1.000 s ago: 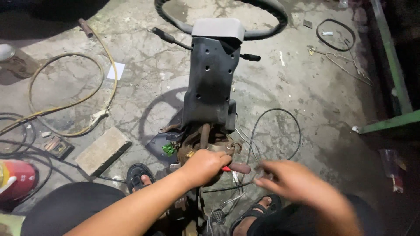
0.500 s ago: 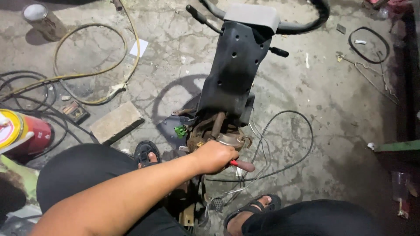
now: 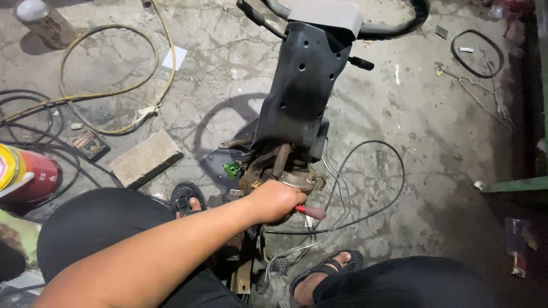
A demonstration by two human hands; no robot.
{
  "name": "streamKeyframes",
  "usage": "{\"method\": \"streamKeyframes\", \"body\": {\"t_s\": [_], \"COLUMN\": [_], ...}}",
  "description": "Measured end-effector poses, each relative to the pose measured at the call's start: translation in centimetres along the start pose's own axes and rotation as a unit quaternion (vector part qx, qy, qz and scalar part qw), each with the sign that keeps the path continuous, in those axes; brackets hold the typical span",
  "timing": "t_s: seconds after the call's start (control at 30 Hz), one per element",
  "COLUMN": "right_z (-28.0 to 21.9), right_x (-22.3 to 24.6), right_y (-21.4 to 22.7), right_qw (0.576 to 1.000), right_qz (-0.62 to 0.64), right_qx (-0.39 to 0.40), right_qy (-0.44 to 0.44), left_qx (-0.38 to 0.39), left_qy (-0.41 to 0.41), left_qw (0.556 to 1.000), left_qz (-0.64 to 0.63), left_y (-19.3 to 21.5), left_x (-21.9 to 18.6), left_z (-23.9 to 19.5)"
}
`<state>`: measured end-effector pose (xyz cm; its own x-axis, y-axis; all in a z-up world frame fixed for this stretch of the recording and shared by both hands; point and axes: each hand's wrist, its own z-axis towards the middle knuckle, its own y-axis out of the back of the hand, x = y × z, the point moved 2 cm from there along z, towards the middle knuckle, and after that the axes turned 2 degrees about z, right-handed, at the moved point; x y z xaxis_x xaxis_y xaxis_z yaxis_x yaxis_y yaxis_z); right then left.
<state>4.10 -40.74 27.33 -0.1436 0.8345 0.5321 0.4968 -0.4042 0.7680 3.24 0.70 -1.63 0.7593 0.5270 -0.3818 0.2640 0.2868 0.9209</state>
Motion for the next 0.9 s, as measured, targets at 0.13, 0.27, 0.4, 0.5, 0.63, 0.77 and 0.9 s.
{"method": "streamKeyframes", "body": {"t_s": [0.13, 0.27, 0.4, 0.5, 0.63, 0.77, 0.9], "right_z": [2.9, 5.1, 7.2, 8.7, 10.8, 14.3, 17.5], "right_x": [4.1, 5.7, 7.0, 7.6, 9.1, 7.1, 3.0], "right_y": [-5.3, -9.6, -13.8, -17.2, -22.2, -28.2, -30.4], "right_qw": [1.000, 0.999, 0.997, 0.995, 0.990, 0.997, 1.000], "right_qz": [0.014, 0.026, 0.041, 0.055, 0.081, -0.002, 0.013], "right_qx": [-0.017, -0.033, -0.059, -0.080, -0.114, 0.018, -0.002], "right_qy": [0.003, 0.007, 0.004, 0.000, -0.010, -0.072, 0.014], "left_qx": [0.002, 0.003, 0.037, 0.070, 0.060, 0.044, 0.034], "left_qy": [0.027, 0.033, 0.072, 0.078, 0.049, 0.063, 0.091], "left_qw": [0.998, 0.999, 0.997, 0.994, 0.997, 0.993, 0.995], "left_qz": [0.056, 0.022, 0.021, 0.008, -0.023, -0.086, -0.035], "left_y": [-3.8, -0.5, -2.2, -2.4, 0.8, 0.8, 0.7], "left_x": [1.6, 0.5, 1.3, 1.7, 1.1, 1.2, 2.3], "left_z": [0.6, 0.5, 0.9, 1.2, 1.6, 1.5, 1.1]}}
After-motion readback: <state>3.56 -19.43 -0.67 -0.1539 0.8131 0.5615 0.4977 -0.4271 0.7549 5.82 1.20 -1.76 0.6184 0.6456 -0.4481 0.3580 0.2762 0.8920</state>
